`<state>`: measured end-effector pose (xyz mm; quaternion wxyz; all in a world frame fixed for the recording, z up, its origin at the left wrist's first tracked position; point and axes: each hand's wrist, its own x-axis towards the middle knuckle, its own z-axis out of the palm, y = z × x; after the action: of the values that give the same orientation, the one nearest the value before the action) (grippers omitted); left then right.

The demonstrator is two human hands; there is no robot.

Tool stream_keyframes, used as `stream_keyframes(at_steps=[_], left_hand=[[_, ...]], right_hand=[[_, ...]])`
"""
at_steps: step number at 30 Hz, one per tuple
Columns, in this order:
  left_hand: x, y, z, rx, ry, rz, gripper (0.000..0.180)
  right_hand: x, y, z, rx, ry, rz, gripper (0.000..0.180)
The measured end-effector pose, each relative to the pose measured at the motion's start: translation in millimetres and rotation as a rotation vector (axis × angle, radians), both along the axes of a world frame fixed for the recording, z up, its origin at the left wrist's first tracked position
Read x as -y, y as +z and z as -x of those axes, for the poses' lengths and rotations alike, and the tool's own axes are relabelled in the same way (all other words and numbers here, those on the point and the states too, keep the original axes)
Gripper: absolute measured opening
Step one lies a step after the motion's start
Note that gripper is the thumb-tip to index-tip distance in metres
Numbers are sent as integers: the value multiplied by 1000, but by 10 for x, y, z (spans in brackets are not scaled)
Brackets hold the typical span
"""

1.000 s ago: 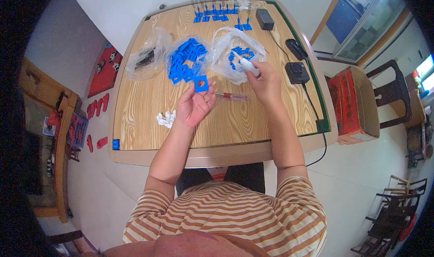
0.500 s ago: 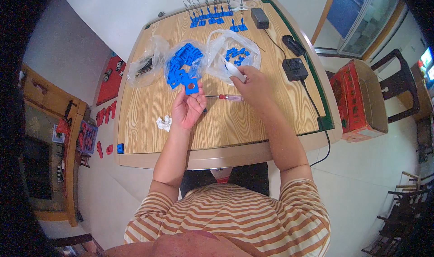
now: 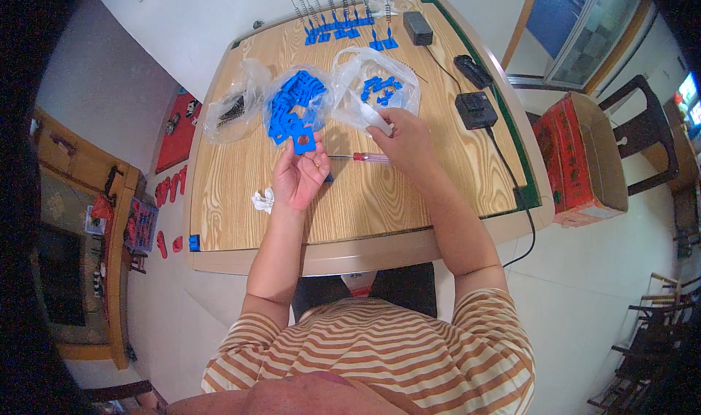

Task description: The person assembles plastic parts by fitting a component into a square base, applying adhesive from a squeeze bottle, and joining another plastic piece onto it by hand.

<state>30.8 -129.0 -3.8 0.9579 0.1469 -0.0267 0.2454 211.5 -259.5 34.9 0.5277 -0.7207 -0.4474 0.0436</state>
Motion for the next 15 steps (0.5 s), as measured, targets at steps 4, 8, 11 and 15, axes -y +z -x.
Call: stream_keyframes(at_steps=[4, 8, 11, 15], left_hand=[[-7, 3, 9, 5, 2, 20, 30], [-8, 10, 12, 1, 10, 30, 30], [-6, 12, 15, -1, 18, 34, 30], [-2, 27, 13, 19, 8, 33, 33]], right_hand=[[-9, 0, 13, 6, -7, 10, 28], [-3, 20, 23, 36, -20, 31, 27], [-10, -14, 5, -11, 14, 14, 27], [-29, -59, -34, -280, 106, 0, 25]])
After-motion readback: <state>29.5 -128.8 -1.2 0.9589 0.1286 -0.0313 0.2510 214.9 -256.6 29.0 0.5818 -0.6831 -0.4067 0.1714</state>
